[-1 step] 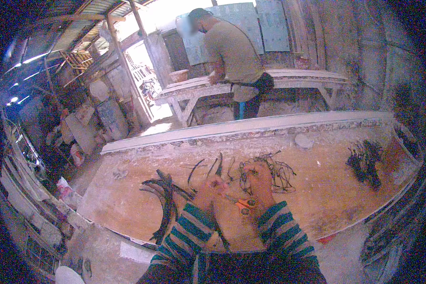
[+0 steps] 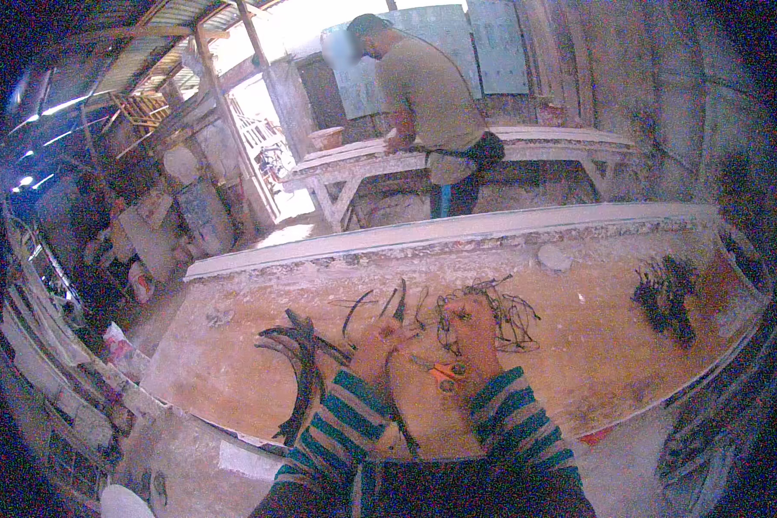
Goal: The person uses orange-handled scissors to trim and separate black cable pieces on a workbench. A coworker works at a separate bench in the background. The person repeatedly cuts and organizes the cables throughout the clip.
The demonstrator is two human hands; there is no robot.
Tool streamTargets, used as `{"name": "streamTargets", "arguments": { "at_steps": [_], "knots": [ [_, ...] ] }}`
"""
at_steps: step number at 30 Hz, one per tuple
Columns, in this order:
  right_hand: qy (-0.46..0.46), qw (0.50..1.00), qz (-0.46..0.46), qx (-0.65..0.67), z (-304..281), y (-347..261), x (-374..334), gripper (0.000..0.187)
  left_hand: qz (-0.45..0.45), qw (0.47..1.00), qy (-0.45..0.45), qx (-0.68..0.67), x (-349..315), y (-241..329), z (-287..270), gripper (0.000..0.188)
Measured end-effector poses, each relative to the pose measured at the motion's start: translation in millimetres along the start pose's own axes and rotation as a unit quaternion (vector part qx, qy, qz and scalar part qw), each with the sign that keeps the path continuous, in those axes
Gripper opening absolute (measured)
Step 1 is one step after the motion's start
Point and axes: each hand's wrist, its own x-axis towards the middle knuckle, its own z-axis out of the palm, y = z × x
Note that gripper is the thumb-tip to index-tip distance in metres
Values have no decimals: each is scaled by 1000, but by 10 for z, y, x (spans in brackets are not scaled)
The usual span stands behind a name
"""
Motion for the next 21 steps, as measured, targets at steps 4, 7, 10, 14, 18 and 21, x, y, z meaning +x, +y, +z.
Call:
{"name": "streamTargets", "arguments": {
  "at_steps": [4,7,10,14,18,21],
  "knots": [
    [-215,975,14,47,-24,-240,-1,7,-14,990,142,9,34,85,-193,12],
    [-312,934,-26,170,104,-367,-97,9,18,979,196,-51,115,63,-276,11],
    [-384,897,0,218,152,-432,-192,12,-5,979,202,-18,117,63,-262,13],
    [-354,907,-74,216,205,-291,-199,15,0,973,222,61,96,123,-126,16],
    [-350,924,-23,150,115,-421,-196,15,7,974,197,107,86,113,-133,16],
    [-344,909,28,232,106,-495,-214,12,20,962,211,172,78,96,-105,17]
  ]
}}
